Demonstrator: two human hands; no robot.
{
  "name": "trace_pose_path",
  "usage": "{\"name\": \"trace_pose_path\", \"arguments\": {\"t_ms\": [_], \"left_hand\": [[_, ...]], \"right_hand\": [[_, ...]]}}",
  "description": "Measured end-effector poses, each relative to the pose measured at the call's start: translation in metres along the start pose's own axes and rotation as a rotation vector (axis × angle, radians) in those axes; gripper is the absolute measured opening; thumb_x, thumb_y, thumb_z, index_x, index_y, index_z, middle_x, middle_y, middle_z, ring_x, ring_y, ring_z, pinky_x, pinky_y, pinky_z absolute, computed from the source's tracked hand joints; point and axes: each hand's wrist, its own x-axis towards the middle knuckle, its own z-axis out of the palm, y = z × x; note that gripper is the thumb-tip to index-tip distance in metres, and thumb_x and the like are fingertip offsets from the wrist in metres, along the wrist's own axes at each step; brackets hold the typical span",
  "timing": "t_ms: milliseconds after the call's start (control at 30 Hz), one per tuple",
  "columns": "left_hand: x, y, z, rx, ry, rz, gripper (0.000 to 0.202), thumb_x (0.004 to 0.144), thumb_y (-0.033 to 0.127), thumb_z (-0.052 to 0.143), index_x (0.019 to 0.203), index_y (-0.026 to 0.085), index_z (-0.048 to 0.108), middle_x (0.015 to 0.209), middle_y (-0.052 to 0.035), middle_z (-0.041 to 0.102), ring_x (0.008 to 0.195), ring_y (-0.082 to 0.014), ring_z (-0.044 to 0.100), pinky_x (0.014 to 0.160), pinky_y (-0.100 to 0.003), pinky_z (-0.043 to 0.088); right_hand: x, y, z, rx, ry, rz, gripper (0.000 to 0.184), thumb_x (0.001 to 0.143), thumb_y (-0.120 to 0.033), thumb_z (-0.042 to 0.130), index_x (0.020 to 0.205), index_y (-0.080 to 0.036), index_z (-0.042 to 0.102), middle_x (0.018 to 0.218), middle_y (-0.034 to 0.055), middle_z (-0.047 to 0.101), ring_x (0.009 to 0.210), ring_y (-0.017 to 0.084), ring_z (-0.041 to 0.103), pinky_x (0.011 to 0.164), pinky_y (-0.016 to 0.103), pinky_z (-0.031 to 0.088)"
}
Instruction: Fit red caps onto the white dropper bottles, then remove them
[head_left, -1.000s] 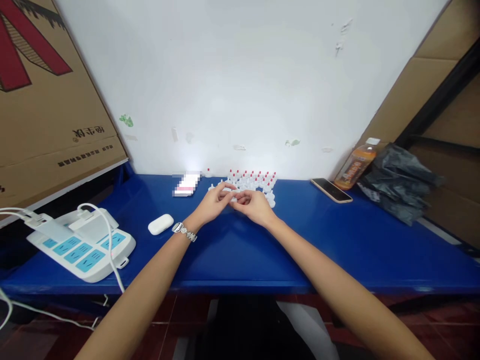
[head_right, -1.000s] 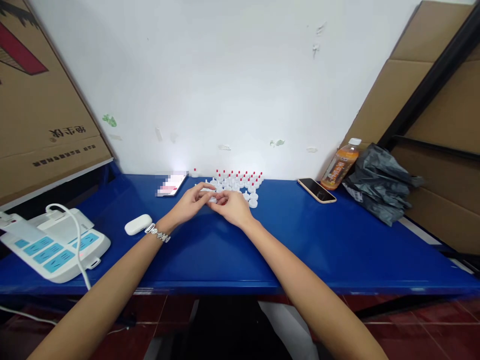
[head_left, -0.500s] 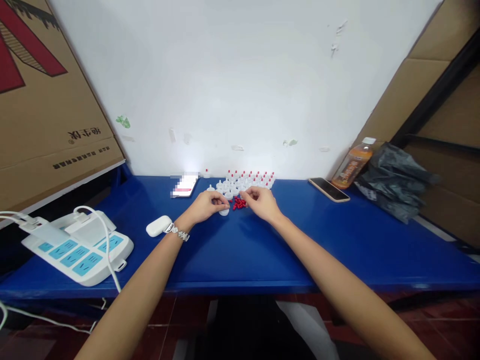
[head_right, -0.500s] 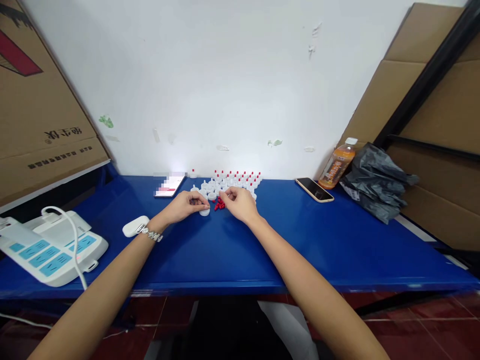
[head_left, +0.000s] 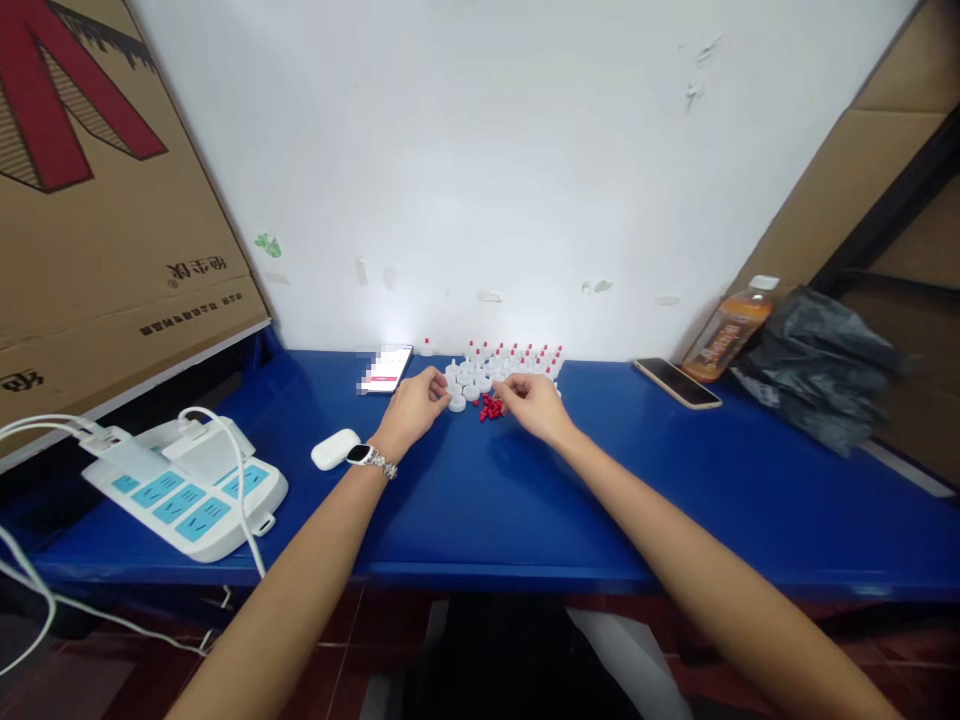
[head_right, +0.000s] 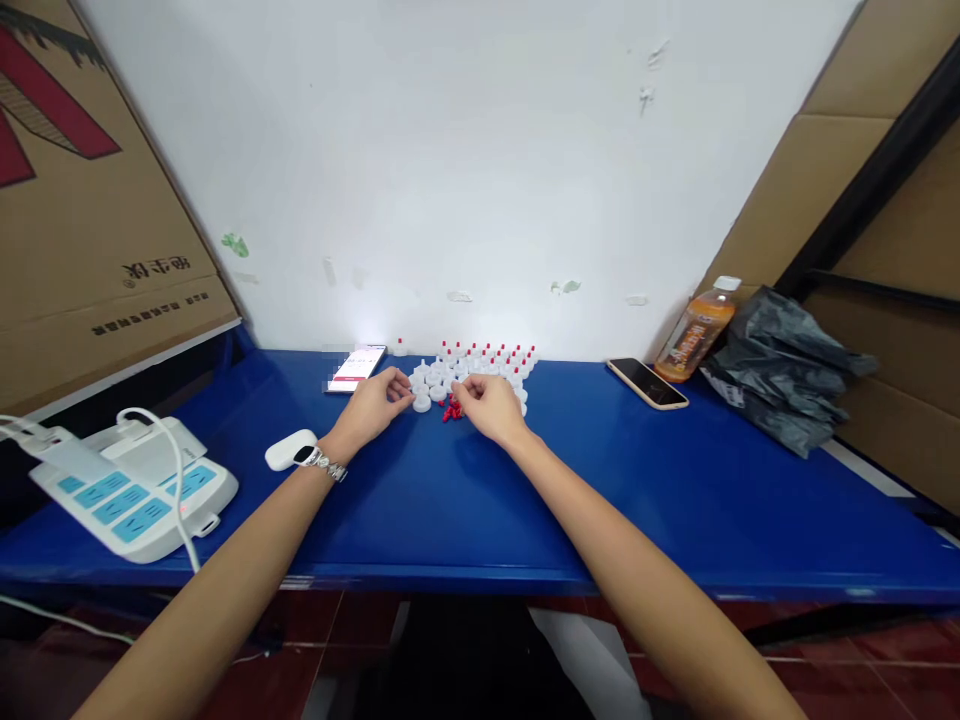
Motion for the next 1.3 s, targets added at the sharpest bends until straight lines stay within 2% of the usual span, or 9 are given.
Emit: {"name": "trace_pose_path", "arguments": {"t_ms": [233, 400, 500, 633, 800, 933, 1067, 1200, 1300], "left_hand": [[0.005, -0.020, -0.009, 0.041, -0.139, -0.146, 0.013, 0.085, 0.031, 0.064, 0.081, 0.019, 0.062, 0.077, -0.0033, 0.071, 0.068, -0.0170, 0.062, 0.061, -0.027, 0.043], [0.003, -0.017, -0.007, 0.141, -0.174, -0.144, 0.013, 0.089, 0.031, 0.059, 0.083, 0.020, 0.064, 0.078, -0.0033, 0.072, 0.070, -0.0181, 0.063, 0.061, -0.027, 0.040], [0.003, -0.015, -0.008, 0.178, -0.189, -0.148, 0.012, 0.089, 0.030, 0.059, 0.084, 0.021, 0.065, 0.081, -0.0043, 0.073, 0.071, -0.0187, 0.064, 0.061, -0.028, 0.040], [0.005, -0.015, -0.012, 0.171, -0.207, -0.174, 0.012, 0.089, 0.029, 0.058, 0.082, 0.021, 0.065, 0.083, -0.0045, 0.074, 0.074, -0.0191, 0.065, 0.062, -0.028, 0.040], [0.004, -0.019, -0.016, 0.164, -0.182, -0.187, 0.015, 0.091, 0.030, 0.055, 0.082, 0.021, 0.062, 0.086, -0.0055, 0.074, 0.077, -0.0201, 0.066, 0.064, -0.028, 0.042], [0.003, -0.019, -0.015, 0.191, -0.142, -0.184, 0.018, 0.092, 0.036, 0.054, 0.082, 0.021, 0.059, 0.087, -0.0068, 0.073, 0.078, -0.0215, 0.066, 0.063, -0.030, 0.042], [0.004, -0.015, -0.016, 0.152, -0.008, -0.156, 0.015, 0.094, 0.036, 0.052, 0.090, 0.022, 0.057, 0.086, -0.0058, 0.072, 0.077, -0.0215, 0.066, 0.064, -0.031, 0.044], [0.004, -0.001, -0.014, 0.070, 0.156, -0.031, 0.022, 0.092, 0.042, 0.057, 0.101, 0.021, 0.055, 0.094, -0.0054, 0.070, 0.074, -0.0193, 0.064, 0.068, -0.032, 0.048], [-0.001, 0.017, -0.007, 0.038, 0.193, 0.110, 0.036, 0.088, 0.049, 0.063, 0.110, 0.021, 0.054, 0.108, -0.0074, 0.066, 0.081, -0.0189, 0.063, 0.074, -0.034, 0.050]], "right_hand": [[0.071, -0.032, 0.023, -0.221, -0.067, -0.066, 0.025, 0.086, -0.037, 0.056, 0.080, -0.019, 0.073, 0.068, 0.0025, 0.072, 0.068, 0.017, 0.066, 0.063, 0.026, 0.043], [0.139, -0.038, 0.067, -0.523, -0.091, -0.044, 0.025, 0.084, -0.037, 0.060, 0.094, -0.021, 0.077, 0.099, 0.0102, 0.076, 0.093, 0.025, 0.070, 0.080, 0.033, 0.050], [0.170, -0.036, 0.094, -0.588, -0.113, -0.020, 0.031, 0.084, -0.041, 0.062, 0.099, -0.018, 0.076, 0.107, 0.0150, 0.074, 0.101, 0.029, 0.069, 0.086, 0.038, 0.051], [0.190, -0.036, 0.121, -0.543, -0.101, 0.090, 0.037, 0.080, -0.036, 0.068, 0.107, -0.012, 0.073, 0.110, 0.0200, 0.073, 0.104, 0.032, 0.069, 0.088, 0.041, 0.052], [0.193, -0.035, 0.135, -0.468, -0.069, 0.210, 0.033, 0.079, -0.030, 0.067, 0.108, -0.015, 0.072, 0.111, 0.0166, 0.073, 0.103, 0.030, 0.069, 0.084, 0.038, 0.054], [0.184, -0.032, 0.126, -0.352, -0.018, 0.217, 0.023, 0.079, -0.035, 0.067, 0.096, -0.022, 0.074, 0.103, 0.0091, 0.076, 0.100, 0.027, 0.070, 0.085, 0.037, 0.052], [0.161, -0.028, 0.096, -0.144, 0.009, 0.095, 0.015, 0.078, -0.034, 0.067, 0.081, -0.020, 0.071, 0.083, 0.0053, 0.075, 0.081, 0.021, 0.069, 0.075, 0.031, 0.050], [0.115, -0.023, 0.054, 0.207, 0.005, 0.008, 0.013, 0.078, -0.029, 0.066, 0.075, -0.016, 0.065, 0.065, 0.0022, 0.068, 0.062, 0.014, 0.061, 0.061, 0.024, 0.045], [0.070, -0.018, 0.026, 0.402, -0.002, 0.056, 0.017, 0.075, -0.033, 0.068, 0.074, -0.017, 0.063, 0.062, 0.0001, 0.064, 0.055, 0.010, 0.054, 0.052, 0.021, 0.039]]}}
